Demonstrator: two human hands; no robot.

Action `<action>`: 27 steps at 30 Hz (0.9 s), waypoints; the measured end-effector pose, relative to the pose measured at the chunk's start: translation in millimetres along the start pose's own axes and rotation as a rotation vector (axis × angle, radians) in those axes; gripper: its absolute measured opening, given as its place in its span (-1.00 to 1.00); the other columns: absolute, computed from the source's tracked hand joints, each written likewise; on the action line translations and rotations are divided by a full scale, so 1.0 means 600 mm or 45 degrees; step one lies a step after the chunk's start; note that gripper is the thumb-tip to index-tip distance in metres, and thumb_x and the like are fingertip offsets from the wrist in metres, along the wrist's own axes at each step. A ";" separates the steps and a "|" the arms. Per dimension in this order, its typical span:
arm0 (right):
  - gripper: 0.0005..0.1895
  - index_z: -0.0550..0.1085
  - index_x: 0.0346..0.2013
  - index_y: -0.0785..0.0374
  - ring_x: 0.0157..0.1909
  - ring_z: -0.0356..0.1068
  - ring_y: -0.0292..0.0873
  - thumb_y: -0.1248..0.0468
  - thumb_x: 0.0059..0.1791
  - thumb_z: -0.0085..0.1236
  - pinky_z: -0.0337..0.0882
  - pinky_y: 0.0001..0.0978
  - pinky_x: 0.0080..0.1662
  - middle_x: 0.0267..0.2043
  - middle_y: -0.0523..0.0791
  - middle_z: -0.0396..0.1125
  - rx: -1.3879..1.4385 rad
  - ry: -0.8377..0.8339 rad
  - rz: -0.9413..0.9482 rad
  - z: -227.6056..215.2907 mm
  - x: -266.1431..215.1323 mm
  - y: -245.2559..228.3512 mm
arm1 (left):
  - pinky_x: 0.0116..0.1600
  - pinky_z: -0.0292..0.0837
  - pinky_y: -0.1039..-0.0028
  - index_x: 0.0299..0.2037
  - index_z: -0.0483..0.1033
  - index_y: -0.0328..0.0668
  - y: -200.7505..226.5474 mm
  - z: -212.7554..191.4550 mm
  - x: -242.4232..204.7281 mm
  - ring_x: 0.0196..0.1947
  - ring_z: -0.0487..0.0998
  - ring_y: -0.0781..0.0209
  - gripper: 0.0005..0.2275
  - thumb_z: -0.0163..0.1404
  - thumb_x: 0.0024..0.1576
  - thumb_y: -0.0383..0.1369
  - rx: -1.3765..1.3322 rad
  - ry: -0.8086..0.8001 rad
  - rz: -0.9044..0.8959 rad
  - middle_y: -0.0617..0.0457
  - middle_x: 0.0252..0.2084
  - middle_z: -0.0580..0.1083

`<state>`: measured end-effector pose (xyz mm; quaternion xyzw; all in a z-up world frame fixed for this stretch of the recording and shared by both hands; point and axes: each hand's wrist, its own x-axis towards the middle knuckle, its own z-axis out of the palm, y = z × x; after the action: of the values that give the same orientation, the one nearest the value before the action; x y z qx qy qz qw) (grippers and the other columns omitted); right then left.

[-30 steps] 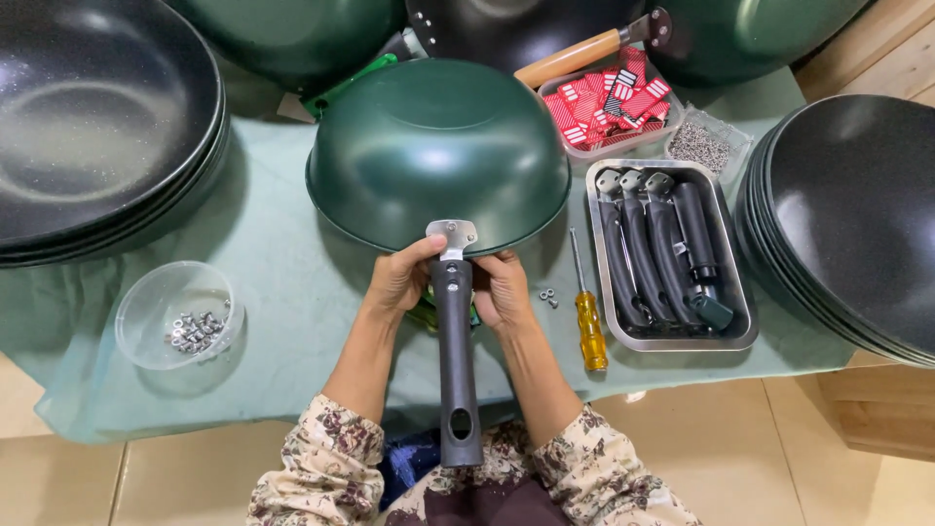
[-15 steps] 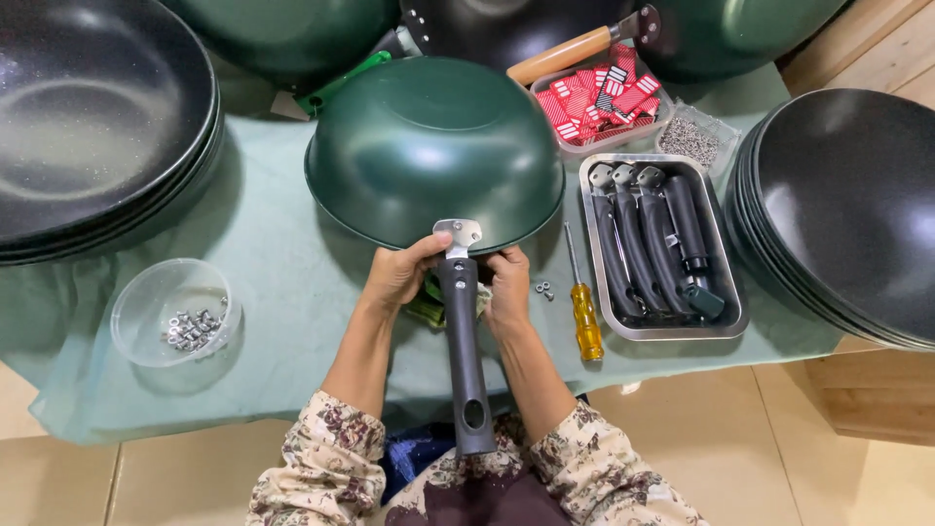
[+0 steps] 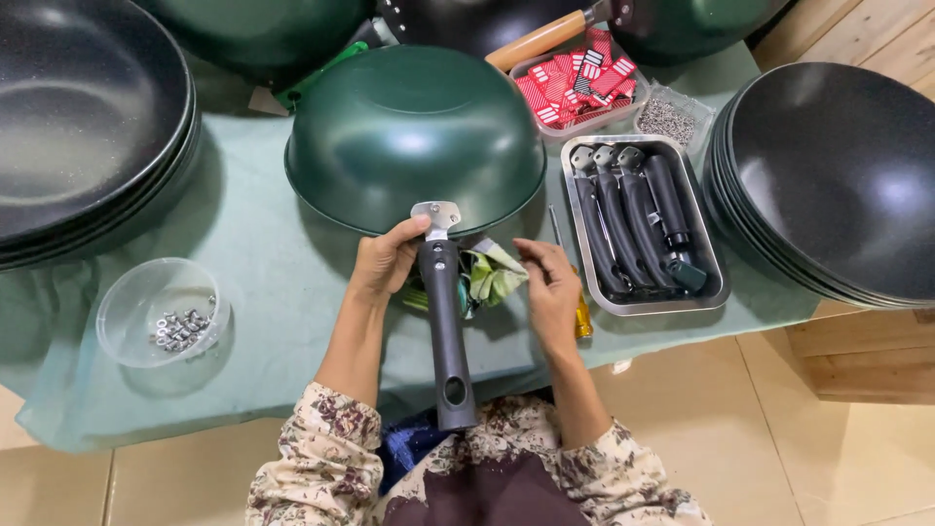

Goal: Assembling handles onto pans using a screwdriver and screws, then wiping them clean.

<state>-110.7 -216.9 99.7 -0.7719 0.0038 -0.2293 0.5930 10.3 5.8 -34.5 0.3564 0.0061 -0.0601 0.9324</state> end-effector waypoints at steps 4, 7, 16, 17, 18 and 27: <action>-0.63 0.64 -0.10 0.22 -0.08 0.45 0.02 0.58 -0.05 0.01 0.44 -0.17 0.03 -0.14 -0.02 0.41 -0.401 -0.074 -0.197 -0.062 0.002 0.057 | 0.00 0.66 0.30 0.24 0.46 -0.31 -0.023 -0.035 0.015 -0.01 0.64 0.01 -0.55 0.12 0.11 -0.64 -0.027 -0.049 0.009 -0.01 0.10 0.56; -0.61 0.62 -0.17 0.26 -0.06 0.39 0.10 0.65 -0.15 0.04 0.40 -0.14 0.06 -0.16 0.00 0.37 -0.715 -0.192 -0.490 -0.070 0.009 0.116 | 0.03 0.66 0.17 0.26 0.44 -0.33 -0.030 -0.048 0.020 0.05 0.61 -0.04 -0.54 0.11 0.11 -0.65 -0.049 -0.049 -0.025 -0.08 0.16 0.52; -0.92 0.52 -0.58 0.16 -0.14 0.21 -0.06 0.40 -0.25 0.10 0.22 -0.23 -0.21 -0.23 -0.16 0.25 -1.294 -0.349 -0.798 -0.062 0.046 0.153 | 0.02 0.65 0.19 0.26 0.43 -0.35 -0.012 -0.043 0.024 0.02 0.62 -0.02 -0.58 0.07 0.16 -0.57 -0.013 -0.108 -0.054 -0.03 0.13 0.54; -0.92 0.53 -0.54 0.14 -0.13 0.21 -0.06 0.37 -0.25 0.09 0.20 -0.22 -0.20 -0.23 -0.17 0.26 -1.347 -0.368 -0.824 -0.062 0.048 0.144 | 0.03 0.65 0.19 0.25 0.44 -0.35 -0.012 -0.043 0.025 0.01 0.62 -0.02 -0.59 0.07 0.15 -0.59 -0.028 -0.095 -0.061 -0.06 0.13 0.54; -0.90 0.54 -0.49 0.13 -0.11 0.20 -0.07 0.35 -0.25 0.09 0.18 -0.22 -0.20 -0.22 -0.18 0.27 -1.400 -0.393 -0.848 -0.061 0.047 0.136 | 0.04 0.64 0.19 0.24 0.46 -0.36 -0.013 -0.047 0.023 0.01 0.62 -0.03 -0.59 0.08 0.14 -0.60 -0.044 -0.077 -0.071 -0.08 0.13 0.54; -0.86 0.61 -0.15 -0.02 -0.14 0.41 -0.19 0.23 0.00 0.29 0.31 -0.39 -0.12 -0.20 -0.26 0.41 -0.788 -0.102 -0.740 -0.031 0.079 0.002 | -0.03 0.68 0.12 0.26 0.44 -0.33 -0.013 -0.041 0.025 -0.02 0.64 -0.13 -0.55 0.11 0.11 -0.60 -0.063 -0.059 -0.059 -0.10 0.12 0.55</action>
<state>-74.7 -247.5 119.1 -0.8907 -0.1684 -0.3448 0.2438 25.0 14.7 -58.6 0.3315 -0.0057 -0.0896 0.9392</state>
